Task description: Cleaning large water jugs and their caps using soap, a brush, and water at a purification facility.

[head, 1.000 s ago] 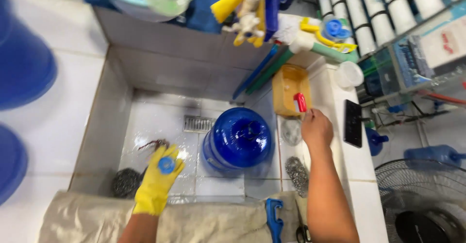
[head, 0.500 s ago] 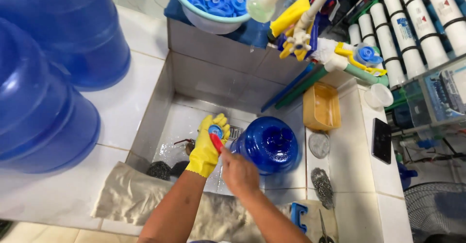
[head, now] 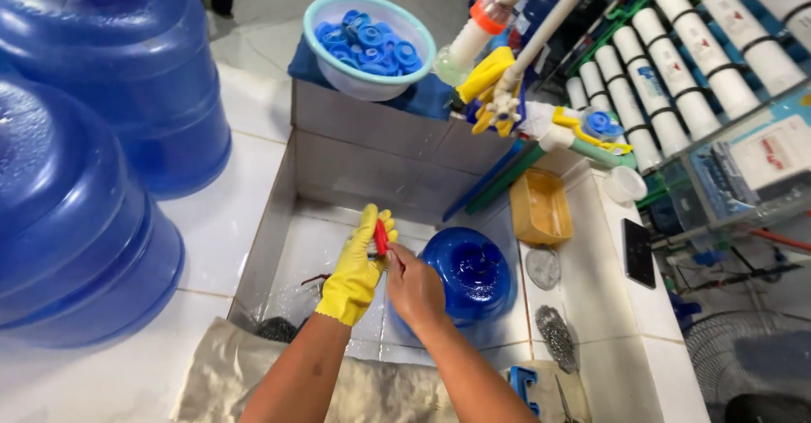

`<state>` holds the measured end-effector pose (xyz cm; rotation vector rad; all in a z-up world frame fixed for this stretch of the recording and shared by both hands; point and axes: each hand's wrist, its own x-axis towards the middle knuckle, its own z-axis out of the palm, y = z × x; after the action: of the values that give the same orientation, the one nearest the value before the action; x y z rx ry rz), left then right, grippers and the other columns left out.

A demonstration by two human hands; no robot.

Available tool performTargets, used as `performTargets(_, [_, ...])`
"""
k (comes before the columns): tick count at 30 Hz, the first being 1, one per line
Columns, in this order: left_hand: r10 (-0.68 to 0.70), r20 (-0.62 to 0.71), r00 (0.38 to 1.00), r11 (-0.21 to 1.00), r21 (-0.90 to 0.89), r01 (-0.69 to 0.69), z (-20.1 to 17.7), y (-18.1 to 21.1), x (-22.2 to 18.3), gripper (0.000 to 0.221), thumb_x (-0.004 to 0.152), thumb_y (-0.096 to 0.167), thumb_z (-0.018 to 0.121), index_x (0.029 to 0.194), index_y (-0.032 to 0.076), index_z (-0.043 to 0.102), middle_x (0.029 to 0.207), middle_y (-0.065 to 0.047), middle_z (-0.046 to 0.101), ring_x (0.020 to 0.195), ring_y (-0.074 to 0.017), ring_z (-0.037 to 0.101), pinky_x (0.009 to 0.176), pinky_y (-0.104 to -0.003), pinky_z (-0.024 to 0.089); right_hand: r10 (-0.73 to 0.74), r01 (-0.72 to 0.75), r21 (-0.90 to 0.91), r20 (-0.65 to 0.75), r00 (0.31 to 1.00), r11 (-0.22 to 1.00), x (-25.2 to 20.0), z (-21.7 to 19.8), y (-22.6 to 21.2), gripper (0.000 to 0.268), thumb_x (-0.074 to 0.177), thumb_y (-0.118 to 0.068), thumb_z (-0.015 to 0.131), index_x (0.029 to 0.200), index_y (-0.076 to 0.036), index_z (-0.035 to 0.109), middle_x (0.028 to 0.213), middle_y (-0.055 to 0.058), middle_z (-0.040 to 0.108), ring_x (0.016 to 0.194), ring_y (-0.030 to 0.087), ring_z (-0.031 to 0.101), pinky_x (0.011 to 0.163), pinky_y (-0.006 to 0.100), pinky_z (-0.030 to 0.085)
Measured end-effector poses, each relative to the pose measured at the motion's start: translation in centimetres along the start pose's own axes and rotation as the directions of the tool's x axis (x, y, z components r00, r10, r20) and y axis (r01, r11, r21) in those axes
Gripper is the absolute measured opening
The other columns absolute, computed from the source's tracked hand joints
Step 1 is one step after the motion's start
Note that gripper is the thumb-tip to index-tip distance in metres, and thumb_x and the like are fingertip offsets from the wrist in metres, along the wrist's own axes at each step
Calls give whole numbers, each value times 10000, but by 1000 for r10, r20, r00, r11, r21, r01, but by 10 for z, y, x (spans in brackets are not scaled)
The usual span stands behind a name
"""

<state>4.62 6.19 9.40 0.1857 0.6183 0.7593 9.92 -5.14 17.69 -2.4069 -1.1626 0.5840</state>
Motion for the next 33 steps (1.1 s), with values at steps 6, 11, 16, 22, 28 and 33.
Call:
performTargets(6, [68, -71, 995, 997, -42, -71, 33, 34, 4, 543, 871, 460, 789, 1301, 138, 705, 1179, -113, 754, 949, -254, 749, 817, -403, 653, -260, 285, 174, -149, 954, 943, 48, -81, -35, 445, 972, -273, 629, 1317, 7, 645, 1205, 329, 689, 1184, 494, 635, 1003, 586, 507])
performTargets(11, [7, 10, 1000, 996, -89, -6, 57, 45, 42, 452, 900, 409, 783, 1254, 130, 737, 1150, -143, 761, 905, -311, 764, 804, -479, 641, -22, 282, 467, -487, 873, 838, 154, -154, -21, 862, 1084, -544, 501, 1630, -57, 46, 1343, 280, 601, 1136, 294, 716, 997, 489, 556])
performTargets(16, [-18, 34, 999, 996, -92, 21, 75, 54, 61, 433, 919, 437, 748, 1242, 149, 743, 1163, -130, 762, 931, -324, 767, 804, -515, 634, 79, 112, 339, -502, 861, 934, 206, -157, -19, 588, 1110, -387, 356, 1532, 14, 271, 951, 194, 662, 767, 303, 732, 663, 351, 634])
performTargets(22, [-11, 9, 1000, 998, -69, 11, 86, 55, 58, 444, 921, 437, 743, 1262, 153, 732, 1213, -129, 748, 976, -335, 755, 817, -506, 632, 44, 224, 411, -550, 834, 884, 208, -151, -14, 577, 1112, -318, 367, 1562, -20, 166, 1053, 245, 575, 799, 432, 734, 652, 424, 666])
performTargets(28, [16, 5, 1000, 999, -42, -16, 61, 54, 67, 473, 913, 409, 762, 1297, 136, 713, 1266, -135, 724, 1013, -342, 740, 813, -485, 636, -115, 229, 229, -422, 899, 946, 101, -113, -38, 829, 1042, -492, 546, 1566, -11, 119, 1446, 400, 434, 1281, 529, 543, 1022, 581, 506])
performTargets(33, [71, -73, 995, 994, -74, -76, 6, 22, 86, 449, 909, 297, 775, 1317, 131, 690, 1284, -150, 717, 1008, -357, 741, 806, -496, 652, -227, 224, 81, 28, 974, 971, 71, -6, -11, 523, 1077, -396, 378, 1514, -141, 510, 1194, 265, 716, 1193, 488, 617, 1014, 598, 523])
